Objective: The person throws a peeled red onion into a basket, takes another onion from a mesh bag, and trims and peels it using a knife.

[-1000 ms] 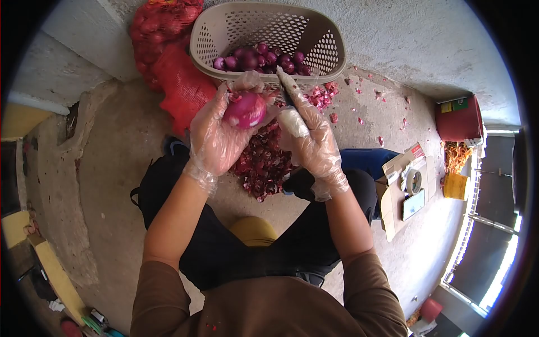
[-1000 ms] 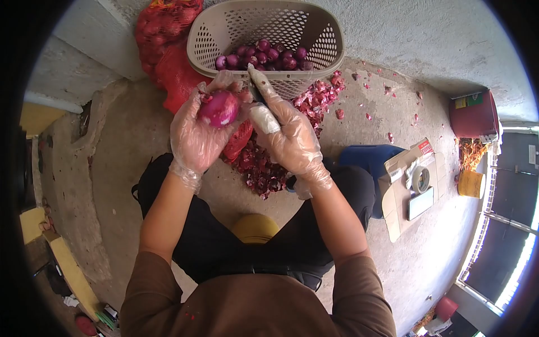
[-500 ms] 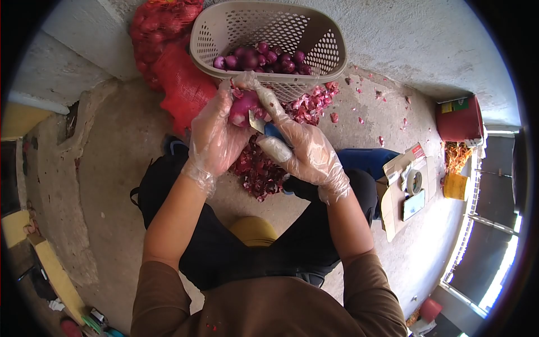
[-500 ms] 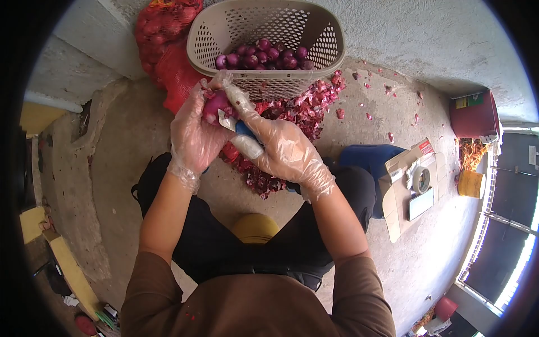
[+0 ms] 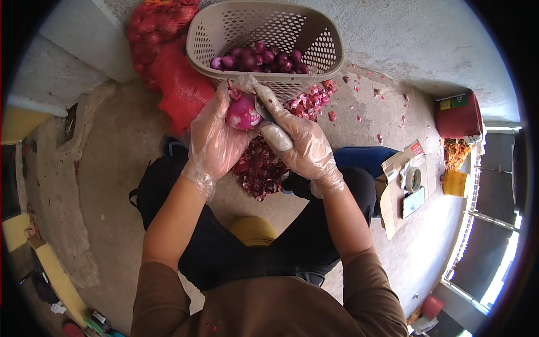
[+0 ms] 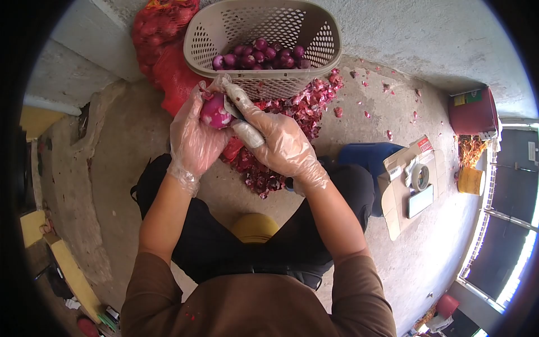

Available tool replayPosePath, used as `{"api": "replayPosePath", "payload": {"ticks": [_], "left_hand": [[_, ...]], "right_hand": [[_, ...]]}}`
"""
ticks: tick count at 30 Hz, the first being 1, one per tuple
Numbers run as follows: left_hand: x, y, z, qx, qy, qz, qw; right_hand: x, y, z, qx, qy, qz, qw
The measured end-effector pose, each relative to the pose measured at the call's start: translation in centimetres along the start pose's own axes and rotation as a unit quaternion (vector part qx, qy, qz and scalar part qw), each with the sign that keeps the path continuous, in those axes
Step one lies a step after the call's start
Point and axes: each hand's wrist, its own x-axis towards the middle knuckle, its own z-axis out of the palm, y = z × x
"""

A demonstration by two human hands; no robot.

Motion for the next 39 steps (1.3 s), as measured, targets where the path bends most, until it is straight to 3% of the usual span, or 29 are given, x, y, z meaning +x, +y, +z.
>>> {"api": "replayPosePath", "payload": {"ticks": [6, 13, 15, 16, 26, 33, 37, 39], "left_hand": [[-0.1, 0.0, 0.0, 0.015, 0.008, 0.036, 0.999], [0.1, 0.1, -1.1, 0.032, -0.010, 0.022, 0.999], [0.1, 0.2, -0.9, 0.030, -0.011, 0.020, 0.999], [0.0, 0.1, -0.7, 0.031, -0.007, 0.026, 0.999], [-0.1, 0.0, 0.2, 0.042, 0.007, 0.032, 0.999], [-0.3, 0.0, -0.7, -0.023, 0.009, 0.009, 1.000], [-0.2, 0.3, -0.1, -0.062, -0.030, 0.038, 0.997], [-0.1, 0.1, -0.6, -0.051, -0.048, 0.049, 0.996]], "right_hand": [[0.1, -1.5, -1.1, 0.149, 0.020, 0.152, 0.977], [-0.2, 1.1, -0.3, 0.038, -0.017, -0.031, 0.999], [-0.2, 1.1, 0.0, 0.004, -0.030, -0.031, 0.999], [0.0, 0.8, 0.3, 0.054, -0.012, -0.055, 0.997], [-0.1, -0.4, -0.6, 0.023, -0.046, 0.014, 0.999], [-0.1, -0.1, -0.5, 0.101, -0.013, 0.071, 0.992], [-0.2, -1.3, -1.3, 0.183, -0.012, 0.173, 0.968], [-0.4, -0.9, -0.9, 0.215, 0.006, 0.135, 0.967]]}}
